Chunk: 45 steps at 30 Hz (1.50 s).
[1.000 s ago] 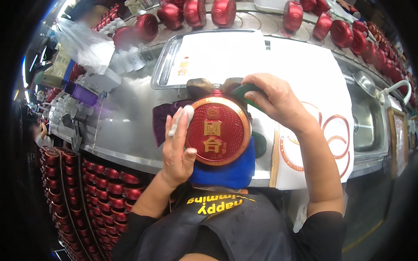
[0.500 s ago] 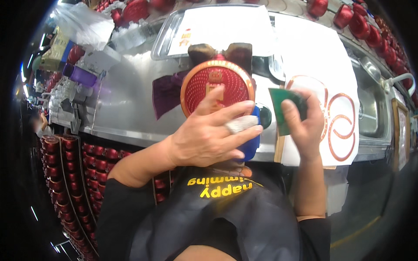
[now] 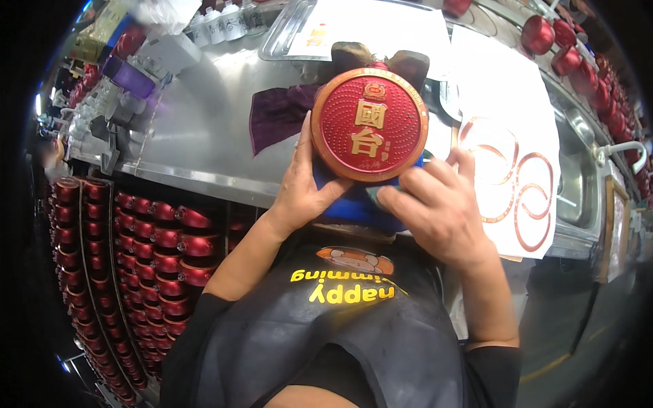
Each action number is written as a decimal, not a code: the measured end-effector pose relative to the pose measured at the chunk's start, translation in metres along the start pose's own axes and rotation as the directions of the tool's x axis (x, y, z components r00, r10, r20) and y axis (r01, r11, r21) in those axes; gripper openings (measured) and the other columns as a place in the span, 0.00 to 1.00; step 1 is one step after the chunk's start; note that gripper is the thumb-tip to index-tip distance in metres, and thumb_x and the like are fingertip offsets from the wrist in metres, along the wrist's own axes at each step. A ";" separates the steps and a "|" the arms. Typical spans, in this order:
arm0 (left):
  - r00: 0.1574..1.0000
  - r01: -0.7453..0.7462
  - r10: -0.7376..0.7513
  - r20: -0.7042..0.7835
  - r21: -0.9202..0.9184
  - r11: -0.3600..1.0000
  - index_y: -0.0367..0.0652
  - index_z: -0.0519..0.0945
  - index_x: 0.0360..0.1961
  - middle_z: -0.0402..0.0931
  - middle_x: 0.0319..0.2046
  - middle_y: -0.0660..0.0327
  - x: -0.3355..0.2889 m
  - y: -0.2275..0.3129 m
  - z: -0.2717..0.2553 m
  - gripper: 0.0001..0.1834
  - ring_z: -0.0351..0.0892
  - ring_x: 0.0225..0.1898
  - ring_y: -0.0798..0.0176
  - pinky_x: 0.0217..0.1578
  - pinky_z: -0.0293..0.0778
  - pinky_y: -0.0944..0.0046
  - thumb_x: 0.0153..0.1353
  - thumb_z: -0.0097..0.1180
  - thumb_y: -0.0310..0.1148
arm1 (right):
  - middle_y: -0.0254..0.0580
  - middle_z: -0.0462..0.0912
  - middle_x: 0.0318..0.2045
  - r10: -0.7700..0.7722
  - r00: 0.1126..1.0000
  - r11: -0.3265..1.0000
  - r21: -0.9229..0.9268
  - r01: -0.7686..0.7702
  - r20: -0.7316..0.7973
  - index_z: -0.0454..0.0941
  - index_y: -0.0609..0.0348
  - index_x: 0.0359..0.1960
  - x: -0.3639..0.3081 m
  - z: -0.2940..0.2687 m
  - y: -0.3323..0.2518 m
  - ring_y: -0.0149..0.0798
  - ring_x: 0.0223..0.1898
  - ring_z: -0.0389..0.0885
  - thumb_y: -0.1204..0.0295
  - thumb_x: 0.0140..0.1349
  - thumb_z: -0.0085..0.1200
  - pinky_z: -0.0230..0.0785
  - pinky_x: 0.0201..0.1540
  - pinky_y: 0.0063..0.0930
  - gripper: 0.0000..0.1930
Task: The person holds a red cylindrical container and applies a gold sticker to its surface, then uses a green scraper to smooth the sticker and remove air bubbles. The person repeats this process on multiple containers, placing finished units on a nearby tray.
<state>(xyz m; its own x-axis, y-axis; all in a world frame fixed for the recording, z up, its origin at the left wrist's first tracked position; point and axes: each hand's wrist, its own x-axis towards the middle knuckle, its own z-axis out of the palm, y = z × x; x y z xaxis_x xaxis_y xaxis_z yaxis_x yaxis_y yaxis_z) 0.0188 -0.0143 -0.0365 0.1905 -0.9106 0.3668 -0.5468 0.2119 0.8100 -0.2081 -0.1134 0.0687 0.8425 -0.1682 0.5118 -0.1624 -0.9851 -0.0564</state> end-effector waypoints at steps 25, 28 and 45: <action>0.998 -0.001 -0.012 -0.057 -0.224 0.975 0.24 0.42 0.78 0.58 0.71 0.30 0.001 -0.003 0.004 0.60 0.61 0.70 0.33 0.72 0.52 0.45 0.68 0.59 0.60 | 0.43 0.83 0.31 0.510 0.843 0.817 0.402 -0.413 -0.171 0.79 0.60 0.40 0.046 0.022 -0.027 0.47 0.30 0.79 0.75 0.59 0.69 0.69 0.37 0.37 0.11; 0.995 0.006 -0.018 -0.097 -0.114 0.993 0.23 0.43 0.77 0.64 0.68 0.34 0.004 0.000 0.009 0.58 0.65 0.65 0.38 0.68 0.57 0.46 0.69 0.58 0.59 | 0.43 0.83 0.31 0.448 0.854 0.879 0.301 -0.369 -0.263 0.78 0.60 0.41 -0.009 0.053 -0.023 0.47 0.29 0.79 0.76 0.59 0.69 0.68 0.38 0.38 0.12; 0.911 -0.386 0.393 0.127 0.599 0.701 0.49 0.64 0.77 0.65 0.73 0.48 -0.024 0.035 0.000 0.41 0.47 0.79 0.38 0.74 0.27 0.27 0.75 0.37 0.66 | 0.33 0.81 0.31 0.805 0.525 0.540 0.706 -0.458 -0.276 0.78 0.62 0.45 -0.043 0.059 0.009 0.25 0.30 0.78 0.72 0.69 0.64 0.72 0.35 0.20 0.10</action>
<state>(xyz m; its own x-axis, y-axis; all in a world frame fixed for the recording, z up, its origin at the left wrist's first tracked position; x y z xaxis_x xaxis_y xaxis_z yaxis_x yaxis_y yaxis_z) -0.0047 0.0149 -0.0173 -0.1448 -0.7910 0.5944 -0.9456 0.2875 0.1522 -0.2155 -0.1177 -0.0039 0.1696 -0.8718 0.4595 -0.1105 -0.4801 -0.8702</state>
